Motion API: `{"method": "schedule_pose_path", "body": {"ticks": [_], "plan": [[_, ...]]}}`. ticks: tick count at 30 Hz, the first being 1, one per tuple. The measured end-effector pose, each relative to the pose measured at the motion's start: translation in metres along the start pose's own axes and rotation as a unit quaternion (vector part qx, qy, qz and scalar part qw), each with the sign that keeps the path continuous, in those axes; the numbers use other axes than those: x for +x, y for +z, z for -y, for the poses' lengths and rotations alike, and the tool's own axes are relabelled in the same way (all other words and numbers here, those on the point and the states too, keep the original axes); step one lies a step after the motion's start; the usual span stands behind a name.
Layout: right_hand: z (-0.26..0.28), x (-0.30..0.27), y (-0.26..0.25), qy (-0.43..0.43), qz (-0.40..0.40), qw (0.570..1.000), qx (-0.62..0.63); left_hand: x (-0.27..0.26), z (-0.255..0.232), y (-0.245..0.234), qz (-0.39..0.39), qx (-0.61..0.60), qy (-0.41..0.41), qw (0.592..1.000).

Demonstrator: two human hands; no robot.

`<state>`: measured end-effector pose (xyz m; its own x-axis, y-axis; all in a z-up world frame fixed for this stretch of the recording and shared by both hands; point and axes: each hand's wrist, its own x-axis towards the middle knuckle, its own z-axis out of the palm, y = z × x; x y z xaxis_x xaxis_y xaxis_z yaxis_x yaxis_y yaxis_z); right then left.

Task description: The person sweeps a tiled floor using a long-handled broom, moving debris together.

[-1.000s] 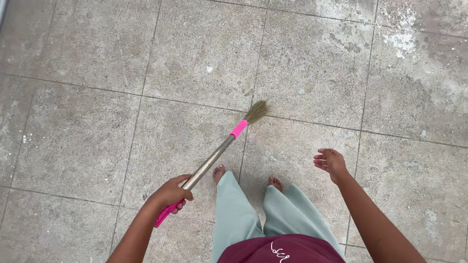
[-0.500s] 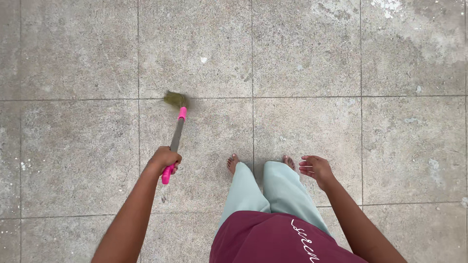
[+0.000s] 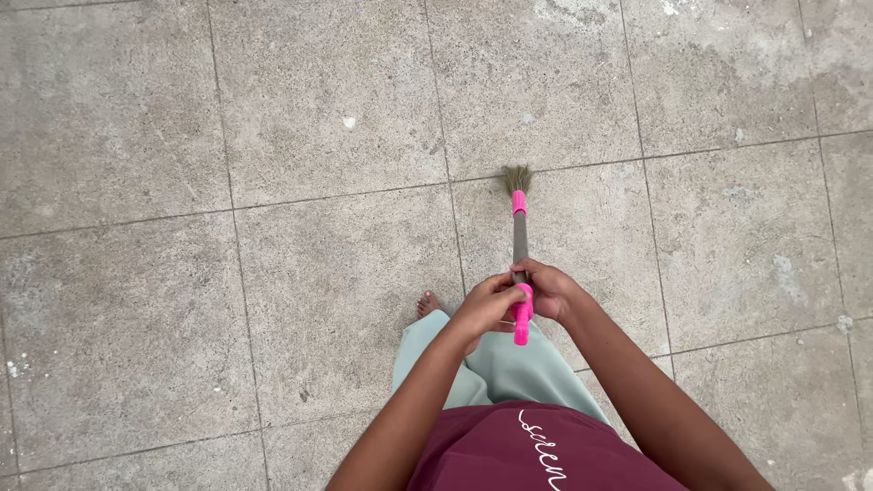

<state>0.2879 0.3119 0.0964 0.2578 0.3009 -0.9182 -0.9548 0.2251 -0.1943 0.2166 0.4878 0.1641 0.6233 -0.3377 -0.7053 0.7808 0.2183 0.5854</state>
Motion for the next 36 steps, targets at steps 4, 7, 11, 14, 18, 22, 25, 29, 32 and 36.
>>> {"method": "schedule_pose_path", "body": {"ticks": [4, 7, 11, 14, 18, 22, 25, 29, 32, 36], "plan": [[0.014, -0.025, 0.004, 0.025, -0.013, 1.000, -0.006, -0.099, -0.027, -0.086, -0.196, 0.040, 0.090, 0.976], [0.016, -0.026, 0.013, 0.072, 0.055, 0.994, -0.065, -0.150, -0.030, -0.125, -0.335, 0.027, 0.027, 0.942], [0.016, 0.017, 0.048, 0.212, 0.233, 0.945, 0.090, -0.161, -0.023, -0.131, -0.365, -0.022, 0.034, 0.930], [0.022, 0.055, 0.053, 0.210, 0.193, 0.945, 0.159, -0.144, -0.025, -0.122, -0.362, -0.025, 0.051, 0.930], [0.054, 0.077, -0.015, 0.161, 0.166, 0.942, 0.243, -0.128, -0.041, -0.114, -0.348, -0.020, 0.108, 0.931], [0.104, 0.048, -0.145, 0.022, 0.146, 0.931, 0.333, -0.120, -0.067, -0.108, -0.352, 0.027, 0.107, 0.929], [0.126, 0.024, -0.212, -0.064, 0.014, 0.944, 0.322, -0.111, -0.085, -0.102, -0.349, 0.068, 0.063, 0.932], [0.136, -0.007, -0.237, -0.019, -0.035, 0.954, 0.297, -0.093, -0.101, -0.094, -0.315, 0.085, 0.081, 0.942], [0.114, -0.042, -0.225, -0.034, -0.024, 0.968, 0.246, -0.080, -0.104, -0.084, -0.281, 0.087, 0.100, 0.950], [0.079, -0.062, -0.165, 0.041, 0.074, 0.987, 0.135, -0.062, -0.101, -0.066, -0.245, 0.114, 0.099, 0.958]]}}
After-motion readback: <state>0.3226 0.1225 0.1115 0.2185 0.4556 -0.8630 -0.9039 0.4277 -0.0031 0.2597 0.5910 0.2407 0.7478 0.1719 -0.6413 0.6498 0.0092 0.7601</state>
